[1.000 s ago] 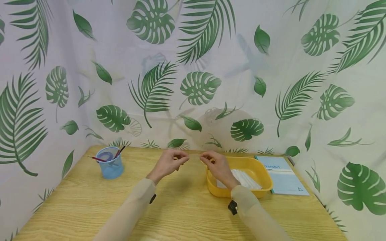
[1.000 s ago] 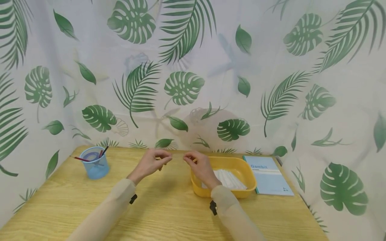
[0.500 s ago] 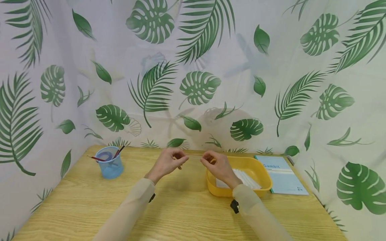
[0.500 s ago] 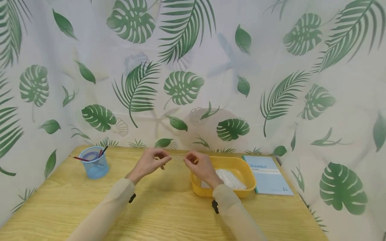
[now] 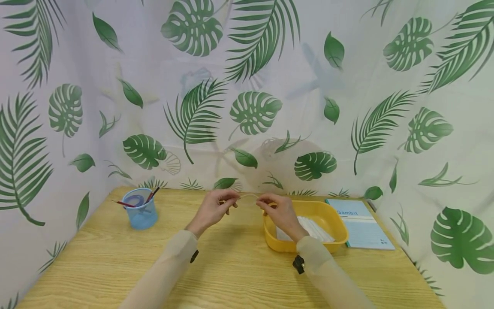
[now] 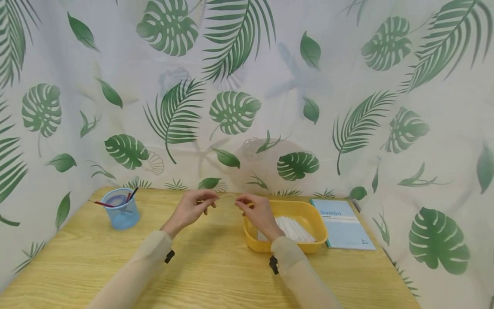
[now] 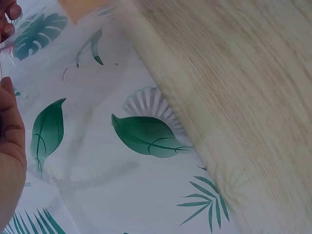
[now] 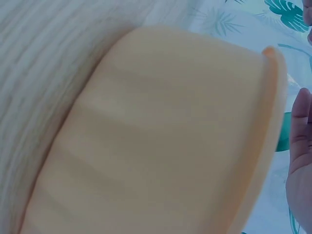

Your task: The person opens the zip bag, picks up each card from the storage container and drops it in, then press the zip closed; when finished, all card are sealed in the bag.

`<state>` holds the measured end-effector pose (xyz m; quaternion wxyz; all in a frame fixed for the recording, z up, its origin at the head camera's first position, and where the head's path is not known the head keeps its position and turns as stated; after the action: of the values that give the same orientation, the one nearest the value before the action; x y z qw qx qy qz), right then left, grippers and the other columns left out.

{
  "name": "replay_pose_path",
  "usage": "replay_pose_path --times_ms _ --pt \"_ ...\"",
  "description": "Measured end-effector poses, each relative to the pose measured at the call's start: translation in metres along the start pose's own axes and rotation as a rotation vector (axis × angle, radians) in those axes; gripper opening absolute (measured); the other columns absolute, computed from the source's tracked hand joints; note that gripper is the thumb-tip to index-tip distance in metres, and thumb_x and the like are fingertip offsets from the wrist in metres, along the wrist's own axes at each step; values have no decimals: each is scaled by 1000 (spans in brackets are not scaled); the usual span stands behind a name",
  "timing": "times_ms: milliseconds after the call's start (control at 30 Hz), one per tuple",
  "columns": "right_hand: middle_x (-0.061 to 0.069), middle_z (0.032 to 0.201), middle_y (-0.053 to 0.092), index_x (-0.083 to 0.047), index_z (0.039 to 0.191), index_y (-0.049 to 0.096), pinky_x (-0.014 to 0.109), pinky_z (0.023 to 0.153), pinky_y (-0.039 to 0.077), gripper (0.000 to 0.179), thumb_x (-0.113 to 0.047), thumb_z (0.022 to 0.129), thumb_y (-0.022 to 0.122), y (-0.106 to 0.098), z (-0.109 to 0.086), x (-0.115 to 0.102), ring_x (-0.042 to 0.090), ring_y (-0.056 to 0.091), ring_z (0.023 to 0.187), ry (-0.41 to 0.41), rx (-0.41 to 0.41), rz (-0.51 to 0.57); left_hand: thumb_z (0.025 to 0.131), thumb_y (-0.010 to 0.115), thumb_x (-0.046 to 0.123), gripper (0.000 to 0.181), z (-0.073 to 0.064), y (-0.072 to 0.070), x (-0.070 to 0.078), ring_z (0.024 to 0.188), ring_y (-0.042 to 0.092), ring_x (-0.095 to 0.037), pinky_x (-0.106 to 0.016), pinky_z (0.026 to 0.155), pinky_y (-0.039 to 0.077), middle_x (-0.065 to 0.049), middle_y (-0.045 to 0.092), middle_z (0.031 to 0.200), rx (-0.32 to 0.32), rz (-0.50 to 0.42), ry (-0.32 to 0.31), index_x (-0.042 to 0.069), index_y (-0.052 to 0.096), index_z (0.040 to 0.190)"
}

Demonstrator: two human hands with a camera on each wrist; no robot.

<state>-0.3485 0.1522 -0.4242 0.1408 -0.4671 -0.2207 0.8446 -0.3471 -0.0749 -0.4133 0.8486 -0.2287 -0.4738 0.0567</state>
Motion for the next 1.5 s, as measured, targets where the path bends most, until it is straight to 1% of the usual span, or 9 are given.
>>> replay_pose_path --times_ms 200,367,533,733,933,1033,1167,1267,1500 --pt "7 91 72 -8 100 74 24 60 60 11 -12 92 69 0 0 -3 28 66 72 -12 -7 4 97 60 5 19 0 1 0 73 66 -10 -26 56 59 -10 72 99 -12 -4 1 5 73 111" --pt "7 89 73 -9 102 75 32 60 61 12 -13 94 66 -1 0 -2 24 64 68 21 -9 21 97 59 3 21 -1 -1 -1 73 66 -11 -29 55 59 -12 73 101 -18 1 -3 6 73 112" --pt "7 87 73 -11 101 75 39 63 62 13 -18 95 66 -3 0 -1 25 64 65 47 -5 42 98 59 8 19 0 -2 0 69 68 -10 -35 48 58 -7 73 102 -30 -5 -15 11 73 112" --pt "7 89 73 -11 101 75 38 63 61 13 -19 94 66 -2 2 -1 25 64 67 52 15 49 98 60 10 18 2 -3 1 67 66 -11 -27 43 52 -6 73 101 -51 43 32 13 73 110" --pt "14 98 74 -10 109 74 38 64 62 17 -17 96 64 -1 1 -1 37 65 79 63 -2 67 99 56 6 20 2 -4 -1 65 60 -15 -22 52 50 -12 73 104 -29 103 73 9 73 109" --pt "16 105 73 -10 118 71 41 66 62 23 -17 96 64 -3 -1 -2 39 66 82 81 -12 77 100 56 7 20 2 -4 -2 67 59 -16 -23 55 50 -8 73 102 -16 129 73 10 73 109" --pt "17 111 72 -12 125 67 45 68 62 29 -18 97 63 -8 -3 -1 35 66 84 106 -24 71 99 58 9 19 1 -4 -2 83 65 -15 -26 69 55 -2 74 103 4 175 102 13 74 107" --pt "18 110 72 -11 122 68 46 68 62 27 -19 97 63 -12 -3 2 36 66 84 114 -27 73 98 59 11 17 2 -4 -2 93 65 -15 -29 76 55 0 74 104 7 203 132 13 75 105" --pt "21 103 71 -6 114 71 34 62 60 21 -16 96 65 -19 -7 10 40 62 82 127 -14 114 97 62 12 16 3 -1 0 91 62 -14 -24 68 52 2 74 103 -25 193 125 12 75 106"
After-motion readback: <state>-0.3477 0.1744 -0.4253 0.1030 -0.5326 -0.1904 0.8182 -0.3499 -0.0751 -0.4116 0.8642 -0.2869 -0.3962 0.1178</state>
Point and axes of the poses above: each hand's wrist, its own z-axis towards the middle knuckle, its own y-axis out of the palm, x = y × z, the point moved 2 cm from there along z, towards the middle knuckle
